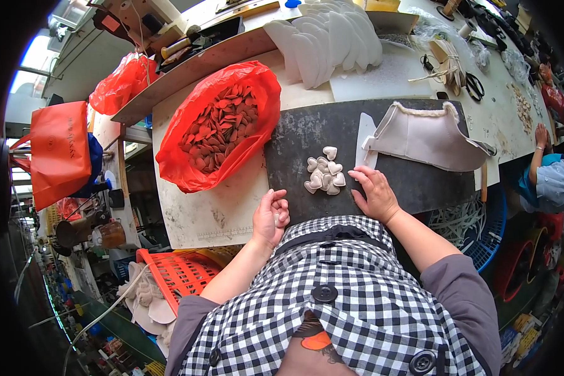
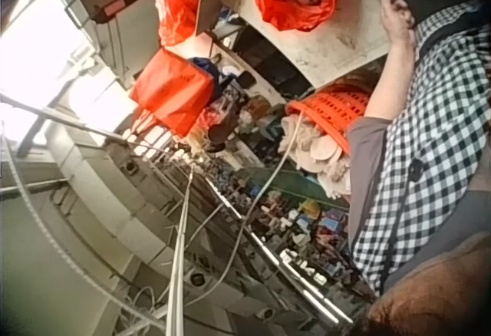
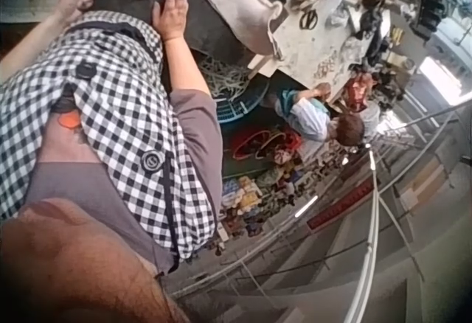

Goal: The person is sorting and organizing various shoe components, including small brown pieces from a red bag and larger white upper components from a basket.

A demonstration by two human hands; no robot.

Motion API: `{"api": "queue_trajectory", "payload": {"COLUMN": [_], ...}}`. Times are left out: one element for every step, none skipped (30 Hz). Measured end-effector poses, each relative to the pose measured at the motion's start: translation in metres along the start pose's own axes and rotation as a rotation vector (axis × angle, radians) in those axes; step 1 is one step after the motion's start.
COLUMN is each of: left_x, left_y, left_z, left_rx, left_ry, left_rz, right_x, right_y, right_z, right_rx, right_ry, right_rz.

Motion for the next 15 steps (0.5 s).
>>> {"api": "queue_trajectory", "payload": {"left_x": [-0.0001,0.0004,0.0008,0.0009,0.0008,0.0009,0.0014,0.0017,0.002,0.0022,0.0022,0.0023,0.0024,0.0026,0.0027], "left_y": [0.0005,0.001,0.0014,0.0018,0.0021,0.0023,0.0025,0.003,0.0033,0.0035,0.0037,0.0039,0.0041,0.0042,0.004], "left_z": [0.0005,0.0009,0.0013,0.0014,0.0018,0.002,0.0018,0.0016,0.0016,0.0018,0.0019,0.002,0.0023,0.0024,0.0024], "left_rx": [0.001,-0.002,-0.006,-0.006,0.0,0.005,0.006,0.002,-0.002,-0.002,0.0,0.002,0.002,0.003,0.004], "left_ry": [0.0,0.0,-0.001,0.0,0.0,0.0,0.0,-0.003,-0.006,-0.007,-0.009,-0.011,-0.012,-0.006,-0.001], "left_rz": [0.0,0.002,0.004,0.003,0.005,0.008,0.007,0.007,0.007,0.007,0.007,0.008,0.009,0.003,-0.002], "right_x": [-0.0004,-0.0002,-0.0001,-0.0003,-0.0006,-0.0005,-0.0001,0.0001,0.0003,0.0005,0.0004,0.0002,0.0001,0.0003,0.0004], "right_y": [0.0001,-0.0002,-0.0005,-0.0007,-0.0006,-0.0006,-0.0006,-0.0003,0.0,0.0003,0.0006,0.0008,0.0008,0.0005,0.0003], "right_z": [-0.0004,-0.0007,-0.0009,-0.001,-0.0015,-0.0017,-0.0016,-0.0014,-0.0013,-0.0013,-0.0011,-0.0011,-0.001,-0.0011,-0.0011], "right_rx": [0.0,-0.005,-0.011,-0.011,-0.012,-0.014,-0.013,-0.025,-0.037,-0.037,-0.038,-0.038,-0.038,-0.04,-0.042], "right_ry": [-0.001,0.0,0.001,0.001,-0.001,-0.003,-0.003,-0.002,-0.001,-0.001,-0.002,-0.003,-0.003,-0.001,0.0], "right_rz": [0.0,0.003,0.007,0.008,0.007,0.007,0.008,0.011,0.014,0.014,0.013,0.013,0.012,0.014,0.016]}}
Point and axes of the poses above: each hand's wrist, its own x-axis towards the middle knuckle, its own z-axis out of the back of the hand, y = z × x, the point moved 1 cm from there along x, towards the middle knuckle, and after that the axes turned 10 degrees about x, right-handed, at the moved point
